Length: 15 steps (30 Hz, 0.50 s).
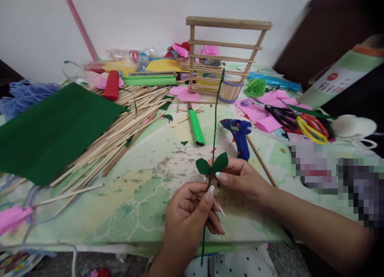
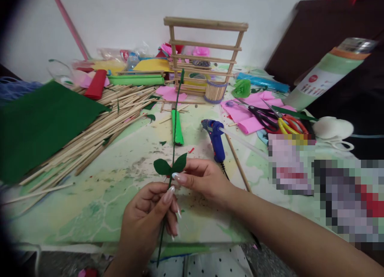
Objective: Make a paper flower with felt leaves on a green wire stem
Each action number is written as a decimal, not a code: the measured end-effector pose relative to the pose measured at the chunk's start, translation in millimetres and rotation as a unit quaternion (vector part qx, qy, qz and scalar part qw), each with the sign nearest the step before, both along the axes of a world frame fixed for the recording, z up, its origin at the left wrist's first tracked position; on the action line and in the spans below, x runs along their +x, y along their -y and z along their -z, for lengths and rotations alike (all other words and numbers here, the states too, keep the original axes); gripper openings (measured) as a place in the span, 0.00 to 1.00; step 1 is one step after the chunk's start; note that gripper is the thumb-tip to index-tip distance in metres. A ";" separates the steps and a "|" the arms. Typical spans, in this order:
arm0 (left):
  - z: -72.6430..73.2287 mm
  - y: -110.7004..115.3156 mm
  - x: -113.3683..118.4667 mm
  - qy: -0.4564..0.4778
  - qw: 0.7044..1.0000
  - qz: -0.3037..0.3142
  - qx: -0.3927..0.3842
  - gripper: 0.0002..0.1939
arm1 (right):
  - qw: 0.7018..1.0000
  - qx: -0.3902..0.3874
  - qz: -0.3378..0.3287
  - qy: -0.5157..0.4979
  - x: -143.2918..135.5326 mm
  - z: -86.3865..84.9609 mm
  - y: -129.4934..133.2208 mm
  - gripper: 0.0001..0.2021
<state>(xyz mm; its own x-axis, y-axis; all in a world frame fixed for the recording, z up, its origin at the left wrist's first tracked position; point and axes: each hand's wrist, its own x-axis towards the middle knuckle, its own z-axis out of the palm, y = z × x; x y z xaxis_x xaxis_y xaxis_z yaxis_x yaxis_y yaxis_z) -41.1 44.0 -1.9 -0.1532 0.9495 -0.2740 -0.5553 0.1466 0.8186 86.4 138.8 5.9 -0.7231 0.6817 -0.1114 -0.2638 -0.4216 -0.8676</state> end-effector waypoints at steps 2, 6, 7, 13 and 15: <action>0.8 0.4 -1.6 0.020 1.000 0.012 -0.001 0.14 | 1.000 -0.006 -0.002 -0.001 -0.3 0.8 -0.9 0.09; 1.7 0.7 -4.4 0.050 0.998 0.026 -0.006 0.13 | 1.000 0.015 -0.012 -0.006 -0.3 1.6 -2.5 0.08; 1.9 0.6 -4.8 0.055 0.998 0.029 -0.006 0.13 | 1.000 0.021 -0.015 -0.008 -0.3 1.8 -2.8 0.07; 3.8 -0.8 -6.8 0.091 0.994 0.063 -0.003 0.12 | 1.000 0.012 0.012 0.009 -1.0 3.2 -2.9 0.06; 3.9 -1.2 -7.8 0.112 0.990 0.083 0.001 0.13 | 1.000 0.016 0.017 0.007 -1.3 3.4 -2.9 0.07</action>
<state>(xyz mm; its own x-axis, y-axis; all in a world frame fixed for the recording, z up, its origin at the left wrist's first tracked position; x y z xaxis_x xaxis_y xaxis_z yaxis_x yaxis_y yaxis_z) -48.9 45.3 -5.8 0.0683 0.9569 -0.2822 -0.6909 0.2494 0.6785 85.1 141.7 2.4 -0.6979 0.7092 -0.0996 -0.2644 -0.3844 -0.8845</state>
